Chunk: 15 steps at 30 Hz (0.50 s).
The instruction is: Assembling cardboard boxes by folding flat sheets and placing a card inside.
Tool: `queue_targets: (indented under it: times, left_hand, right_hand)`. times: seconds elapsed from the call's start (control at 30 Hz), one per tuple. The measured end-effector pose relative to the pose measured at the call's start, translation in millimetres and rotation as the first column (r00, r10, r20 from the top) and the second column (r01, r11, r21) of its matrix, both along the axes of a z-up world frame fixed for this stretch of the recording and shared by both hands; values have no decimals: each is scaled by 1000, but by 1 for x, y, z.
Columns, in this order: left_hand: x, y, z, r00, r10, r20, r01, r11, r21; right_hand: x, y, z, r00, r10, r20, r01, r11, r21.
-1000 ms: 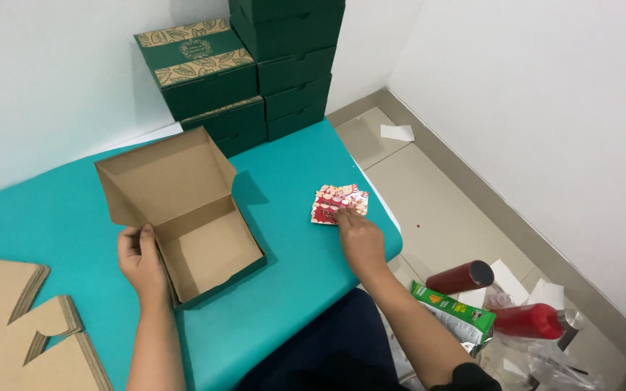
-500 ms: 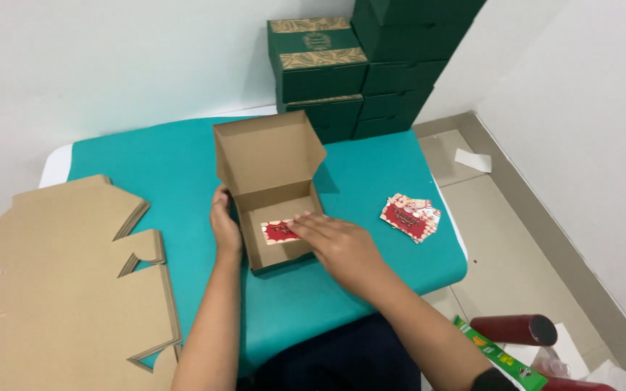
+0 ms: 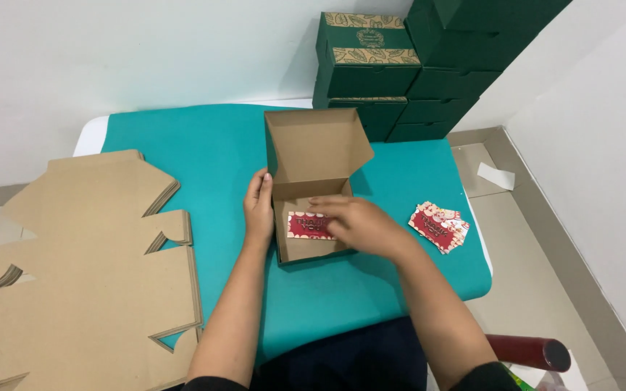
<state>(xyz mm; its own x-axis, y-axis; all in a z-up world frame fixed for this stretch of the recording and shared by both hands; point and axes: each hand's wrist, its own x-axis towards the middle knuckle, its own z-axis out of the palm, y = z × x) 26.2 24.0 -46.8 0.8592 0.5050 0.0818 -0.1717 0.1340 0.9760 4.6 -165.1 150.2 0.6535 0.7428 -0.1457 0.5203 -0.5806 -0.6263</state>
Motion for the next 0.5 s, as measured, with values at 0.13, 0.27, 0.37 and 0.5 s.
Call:
queue_targets:
  times: [0.13,0.27,0.37,0.5]
  left_hand:
    - [-5,-4,11,999,-5,53,7,999,-48]
    - [-3,-5,9,999,-17,50,18,999,-27]
    - [-1,-5,7,999,-17,50,17,1000,-11]
    - [-3,-6,14,998,3,57,-3,1000,-10]
  right_hand:
    - [27,-60,-45,976,-206,-71,214,848,484]
    - [45,-64,-46,786,-555,-272,603,592,535]
    - [56,-61,-51,823,-470,-319,565,617,547]
    - [58,-47,-64,890,-355,-287,456,650,609]
